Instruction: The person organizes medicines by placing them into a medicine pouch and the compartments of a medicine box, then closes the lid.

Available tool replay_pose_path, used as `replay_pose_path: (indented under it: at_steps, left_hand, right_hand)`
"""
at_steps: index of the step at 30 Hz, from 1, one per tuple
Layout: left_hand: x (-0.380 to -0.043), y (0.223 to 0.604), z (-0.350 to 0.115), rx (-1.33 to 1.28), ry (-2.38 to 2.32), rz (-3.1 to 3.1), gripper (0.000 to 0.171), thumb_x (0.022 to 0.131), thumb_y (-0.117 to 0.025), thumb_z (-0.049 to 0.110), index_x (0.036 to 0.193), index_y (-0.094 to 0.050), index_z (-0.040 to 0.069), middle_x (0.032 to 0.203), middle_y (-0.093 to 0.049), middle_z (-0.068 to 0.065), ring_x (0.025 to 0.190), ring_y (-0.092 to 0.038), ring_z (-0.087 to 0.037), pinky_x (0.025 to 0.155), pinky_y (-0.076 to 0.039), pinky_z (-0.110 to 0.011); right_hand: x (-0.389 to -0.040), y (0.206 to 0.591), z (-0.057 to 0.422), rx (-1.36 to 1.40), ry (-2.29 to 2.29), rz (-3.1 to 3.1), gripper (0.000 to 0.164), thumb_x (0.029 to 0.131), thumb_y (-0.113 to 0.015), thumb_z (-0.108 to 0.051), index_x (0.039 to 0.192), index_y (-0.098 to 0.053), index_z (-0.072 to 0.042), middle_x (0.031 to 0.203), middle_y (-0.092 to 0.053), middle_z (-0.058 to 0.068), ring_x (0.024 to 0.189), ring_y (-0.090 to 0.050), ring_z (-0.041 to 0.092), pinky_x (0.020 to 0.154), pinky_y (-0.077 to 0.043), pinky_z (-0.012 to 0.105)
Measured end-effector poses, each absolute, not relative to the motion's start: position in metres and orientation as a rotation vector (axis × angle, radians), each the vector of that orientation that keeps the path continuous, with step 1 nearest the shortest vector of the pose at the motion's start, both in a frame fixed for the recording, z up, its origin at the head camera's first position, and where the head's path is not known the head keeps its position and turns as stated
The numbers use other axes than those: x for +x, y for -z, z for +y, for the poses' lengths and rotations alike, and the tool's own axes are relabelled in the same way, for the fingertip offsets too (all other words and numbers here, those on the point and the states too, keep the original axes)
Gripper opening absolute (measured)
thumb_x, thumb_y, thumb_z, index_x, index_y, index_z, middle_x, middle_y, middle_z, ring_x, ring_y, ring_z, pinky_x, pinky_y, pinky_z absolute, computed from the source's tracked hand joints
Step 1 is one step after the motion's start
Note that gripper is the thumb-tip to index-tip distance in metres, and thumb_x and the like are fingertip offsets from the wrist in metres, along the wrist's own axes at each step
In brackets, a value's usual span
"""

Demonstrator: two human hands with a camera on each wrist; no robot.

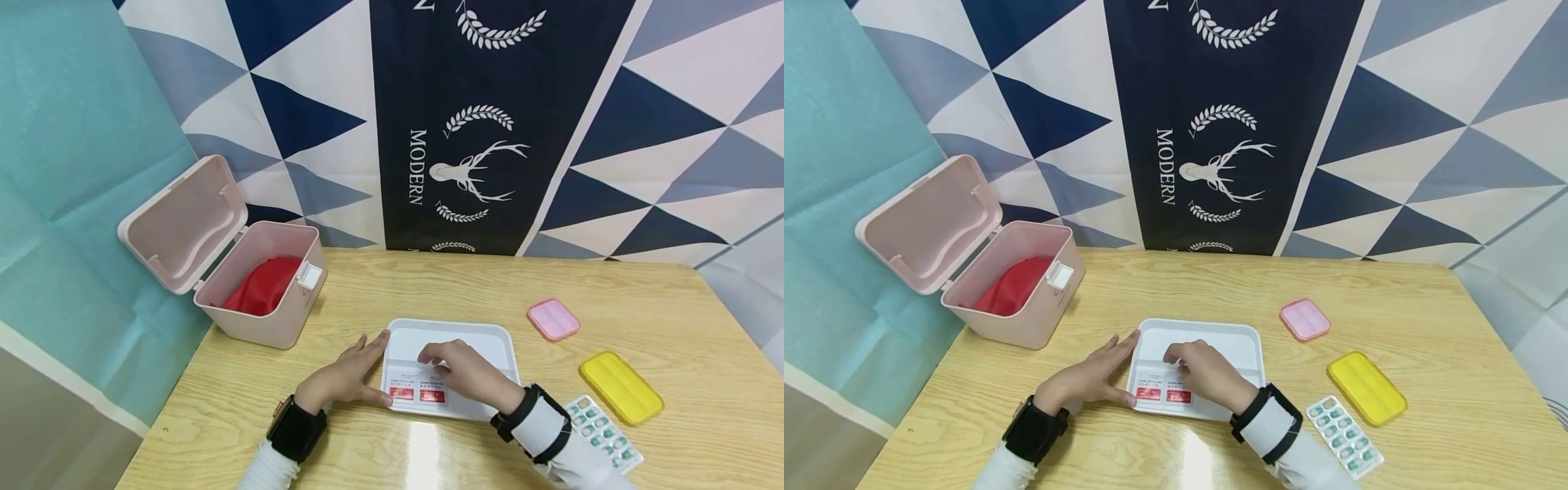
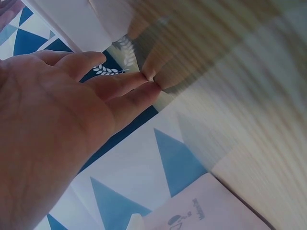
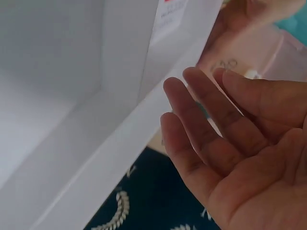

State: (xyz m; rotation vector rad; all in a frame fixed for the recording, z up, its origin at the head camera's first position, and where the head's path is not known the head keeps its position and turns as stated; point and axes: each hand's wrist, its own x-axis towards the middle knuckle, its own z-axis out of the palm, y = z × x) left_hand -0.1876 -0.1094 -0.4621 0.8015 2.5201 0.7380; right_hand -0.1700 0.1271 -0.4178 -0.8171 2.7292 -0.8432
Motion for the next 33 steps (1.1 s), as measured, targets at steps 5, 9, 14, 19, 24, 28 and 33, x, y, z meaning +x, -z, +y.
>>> replay_pose_path:
  at_steps: [5, 9, 14, 19, 24, 28, 33]
  left_hand:
    - [-0.189, 0.462, -0.110, 0.804, -0.745, 2.517, 0.108, 0.071, -0.068, 0.053, 0.148, -0.004, 0.013, 0.154, -0.007, -0.003, 0.139, -0.002, -0.040, 0.112, -0.010, -0.052]
    - [-0.189, 0.462, -0.110, 0.812, -0.749, 2.511, 0.108, 0.071, -0.068, 0.053, 0.148, -0.003, 0.013, 0.155, -0.005, -0.004, 0.139, -0.001, -0.040, 0.112, -0.010, -0.052]
    - [-0.190, 0.463, -0.111, 0.805, -0.748, 2.508, 0.108, 0.072, -0.068, 0.053, 0.148, -0.002, 0.013, 0.155, -0.004, -0.002, 0.139, 0.000, -0.038, 0.112, -0.009, -0.051]
    - [-0.190, 0.463, -0.110, 0.794, -0.735, 2.511, 0.109, 0.071, -0.068, 0.053, 0.148, -0.002, 0.014, 0.155, -0.003, -0.002, 0.139, -0.001, -0.037, 0.112, -0.009, -0.051]
    - [-0.190, 0.462, -0.109, 0.797, -0.744, 2.508, 0.109, 0.071, -0.069, 0.052, 0.148, -0.002, 0.013, 0.155, -0.004, -0.002, 0.139, -0.001, -0.038, 0.112, -0.010, -0.052]
    - [-0.189, 0.462, -0.109, 0.787, -0.737, 2.513, 0.110, 0.070, -0.069, 0.052, 0.148, -0.003, 0.013, 0.155, -0.004, -0.002, 0.139, -0.002, -0.038, 0.112, -0.010, -0.051]
    - [-0.189, 0.462, -0.108, 0.791, -0.717, 2.519, 0.110, 0.070, -0.069, 0.052, 0.148, -0.002, 0.012, 0.155, -0.004, -0.003, 0.139, -0.002, -0.038, 0.112, -0.011, -0.051]
  right_hand:
    - [-0.167, 0.411, 0.148, -0.812, 0.852, 2.813, 0.022, 0.079, -0.057, 0.007, 0.097, -0.066, -0.002, 0.093, -0.068, 0.009, 0.085, -0.063, 0.022, 0.077, -0.051, 0.038]
    - [-0.164, 0.406, 0.169, -0.775, 0.871, 2.878, 0.019, 0.079, -0.061, 0.003, 0.097, -0.066, -0.003, 0.094, -0.068, 0.009, 0.084, -0.064, 0.022, 0.074, -0.052, 0.038]
    - [-0.156, 0.401, 0.197, -0.648, 0.907, 2.944, 0.018, 0.080, -0.064, -0.001, 0.098, -0.065, -0.002, 0.095, -0.067, 0.010, 0.084, -0.064, 0.025, 0.071, -0.051, 0.041]
    - [-0.144, 0.401, 0.227, -0.481, 0.933, 3.019, 0.020, 0.079, -0.066, -0.003, 0.098, -0.064, -0.001, 0.094, -0.067, 0.011, 0.084, -0.064, 0.027, 0.068, -0.052, 0.040]
    - [-0.132, 0.410, 0.255, -0.333, 0.850, 3.044, 0.024, 0.078, -0.067, -0.006, 0.101, -0.063, 0.001, 0.095, -0.067, 0.014, 0.083, -0.064, 0.029, 0.066, -0.053, 0.039]
    - [-0.124, 0.419, 0.273, -0.258, 0.784, 3.015, 0.027, 0.079, -0.067, -0.008, 0.103, -0.061, 0.002, 0.098, -0.066, 0.017, 0.084, -0.064, 0.031, 0.065, -0.052, 0.040]
    - [-0.115, 0.428, 0.289, -0.193, 0.731, 3.001, 0.028, 0.080, -0.066, -0.010, 0.104, -0.061, 0.003, 0.100, -0.065, 0.020, 0.085, -0.063, 0.034, 0.067, -0.052, 0.042]
